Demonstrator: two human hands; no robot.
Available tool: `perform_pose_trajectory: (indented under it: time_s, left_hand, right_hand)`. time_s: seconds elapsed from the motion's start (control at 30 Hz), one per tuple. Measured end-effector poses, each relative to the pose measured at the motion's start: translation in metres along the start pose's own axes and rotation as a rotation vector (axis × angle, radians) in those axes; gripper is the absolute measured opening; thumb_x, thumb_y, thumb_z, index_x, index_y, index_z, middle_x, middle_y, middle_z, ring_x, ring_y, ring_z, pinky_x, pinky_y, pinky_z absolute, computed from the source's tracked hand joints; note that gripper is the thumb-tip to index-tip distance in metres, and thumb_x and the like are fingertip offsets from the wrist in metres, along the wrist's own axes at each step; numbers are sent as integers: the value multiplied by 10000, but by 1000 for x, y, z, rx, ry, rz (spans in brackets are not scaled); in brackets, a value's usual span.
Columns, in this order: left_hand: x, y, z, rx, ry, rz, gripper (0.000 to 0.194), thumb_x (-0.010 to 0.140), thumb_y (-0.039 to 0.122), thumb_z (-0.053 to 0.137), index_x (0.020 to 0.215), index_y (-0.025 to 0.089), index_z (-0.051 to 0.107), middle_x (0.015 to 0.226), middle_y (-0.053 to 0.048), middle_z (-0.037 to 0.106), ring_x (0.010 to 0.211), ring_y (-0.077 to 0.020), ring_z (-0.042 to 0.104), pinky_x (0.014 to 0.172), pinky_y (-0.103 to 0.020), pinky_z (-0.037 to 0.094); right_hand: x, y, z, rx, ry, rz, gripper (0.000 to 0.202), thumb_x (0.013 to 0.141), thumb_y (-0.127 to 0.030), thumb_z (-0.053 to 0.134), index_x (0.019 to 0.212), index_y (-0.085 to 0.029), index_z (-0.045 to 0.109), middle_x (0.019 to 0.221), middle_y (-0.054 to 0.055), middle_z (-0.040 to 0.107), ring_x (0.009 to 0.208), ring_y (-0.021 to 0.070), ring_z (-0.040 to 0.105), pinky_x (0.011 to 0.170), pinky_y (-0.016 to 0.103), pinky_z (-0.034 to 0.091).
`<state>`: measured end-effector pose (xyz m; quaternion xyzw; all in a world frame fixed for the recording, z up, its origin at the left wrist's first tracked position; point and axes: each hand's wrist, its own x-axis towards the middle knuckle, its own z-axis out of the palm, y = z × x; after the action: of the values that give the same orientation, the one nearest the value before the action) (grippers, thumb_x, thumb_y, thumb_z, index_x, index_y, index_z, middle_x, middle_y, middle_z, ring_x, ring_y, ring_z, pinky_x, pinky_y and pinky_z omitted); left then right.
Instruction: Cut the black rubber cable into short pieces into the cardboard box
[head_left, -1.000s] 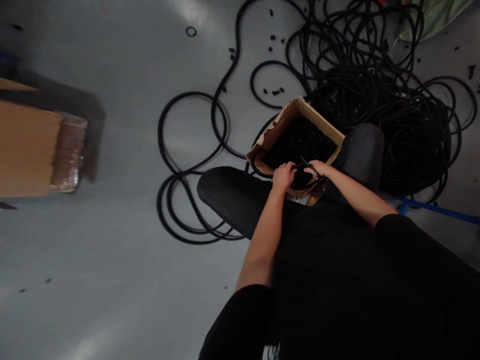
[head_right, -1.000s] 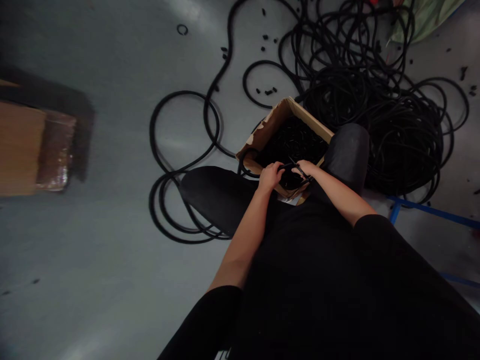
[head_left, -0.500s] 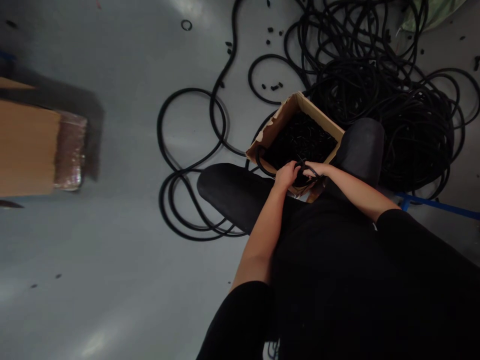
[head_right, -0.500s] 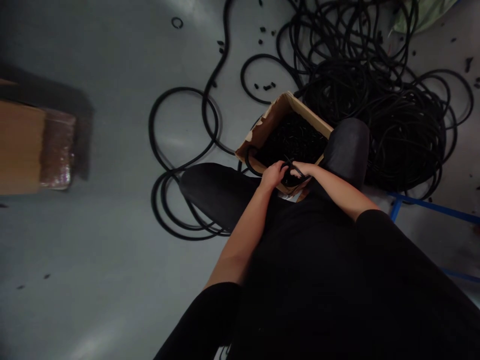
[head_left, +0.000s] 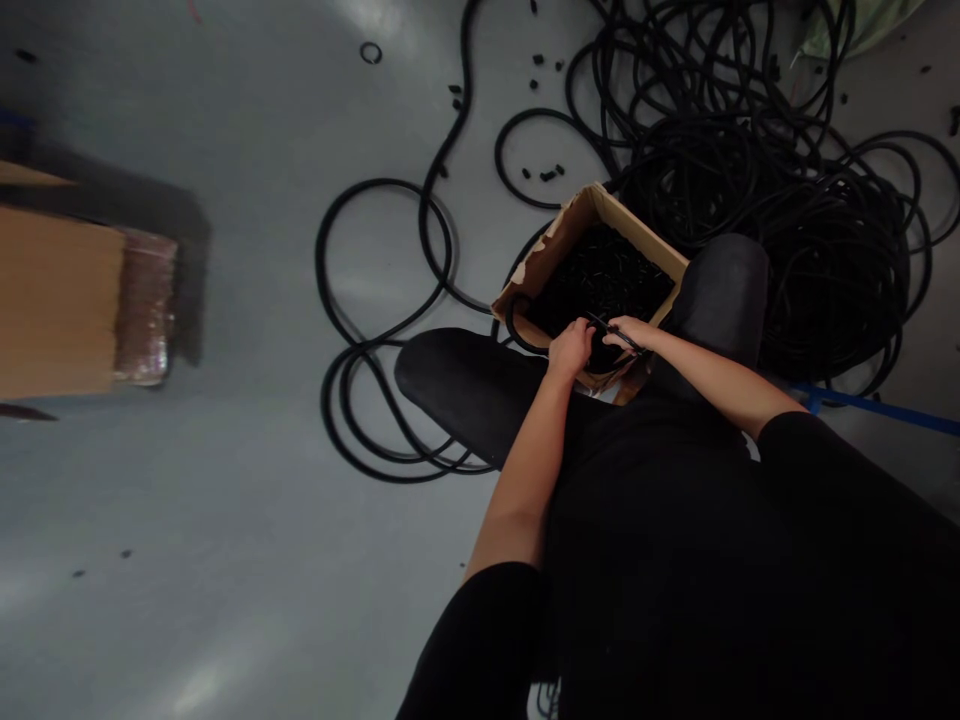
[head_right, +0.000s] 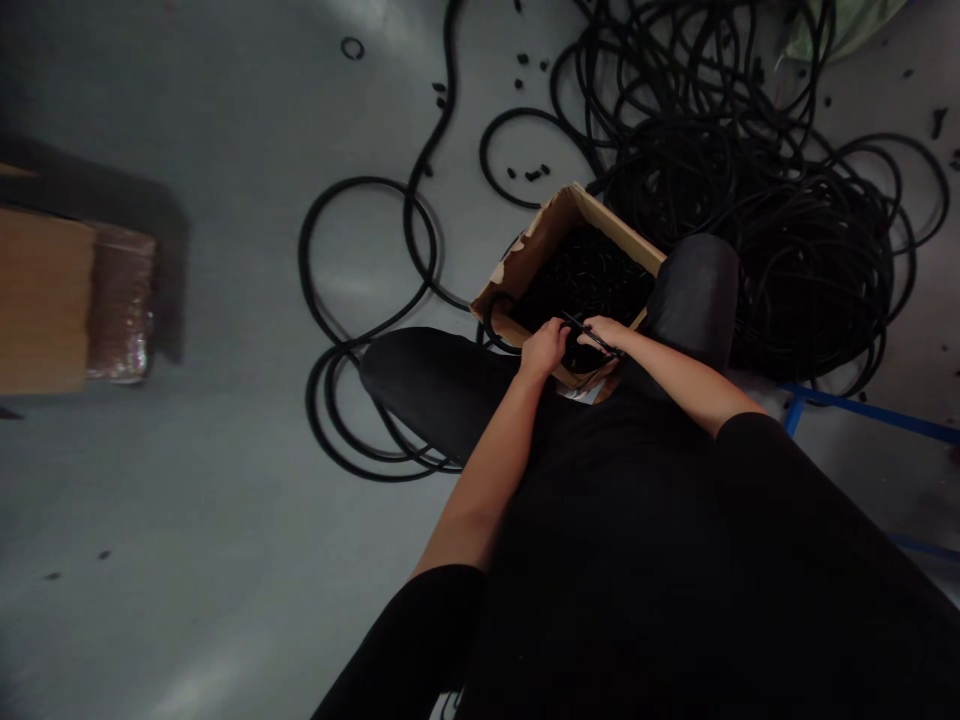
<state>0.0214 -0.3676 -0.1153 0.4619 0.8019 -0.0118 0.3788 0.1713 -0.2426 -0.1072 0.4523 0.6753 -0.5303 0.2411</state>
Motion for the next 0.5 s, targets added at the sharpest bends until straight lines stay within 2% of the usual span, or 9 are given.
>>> perform_pose_trajectory:
  time_s: [0.17,0.23,0.3,0.4,0.5]
  left_hand:
    - [4,-2,3,-60,26,37,456,1345,279,491,1738,166,692,1814,-249,784,1690,-371,764,1371,-461,614]
    - [5,-4,2,-56,43,51,461,1332,254,525,1751,142,679,1810,-265,785,1688,-370,767,1397,-465,595]
    - [4,-6,1,-8,52,32,452,1337,291,537,1733,141,694,1770,-271,808,1653,-392,788,1381,-491,604]
    - [2,-7,-1,92,40,19,457,1349,350,510,1699,154,728,1702,-272,840,1622,-416,800,1350,-510,617]
    - [2,-7,4,170,6,70,466,1348,341,496,1687,144,747,1681,-281,844,1611,-418,806,1349,-498,620]
  right_hand:
    - [2,2,-4,-258,74,-104,174,1207,-285,848,1136,-146,923,855,47,832,817,194,787,684,255,441]
    - [5,4,-5,-316,86,-111,207,1217,-297,853,1165,-125,953,942,83,878,903,207,820,696,257,435]
    - [10,8,-6,-321,74,-97,226,1224,-298,848,1209,-106,966,910,82,863,878,204,813,685,255,437]
    - [17,14,-5,-277,25,-40,264,1238,-296,812,1251,-83,968,714,30,740,728,199,755,657,255,457]
    - [25,19,-1,-227,-25,21,204,1168,-224,835,1117,-83,973,577,20,636,687,232,771,662,265,481]
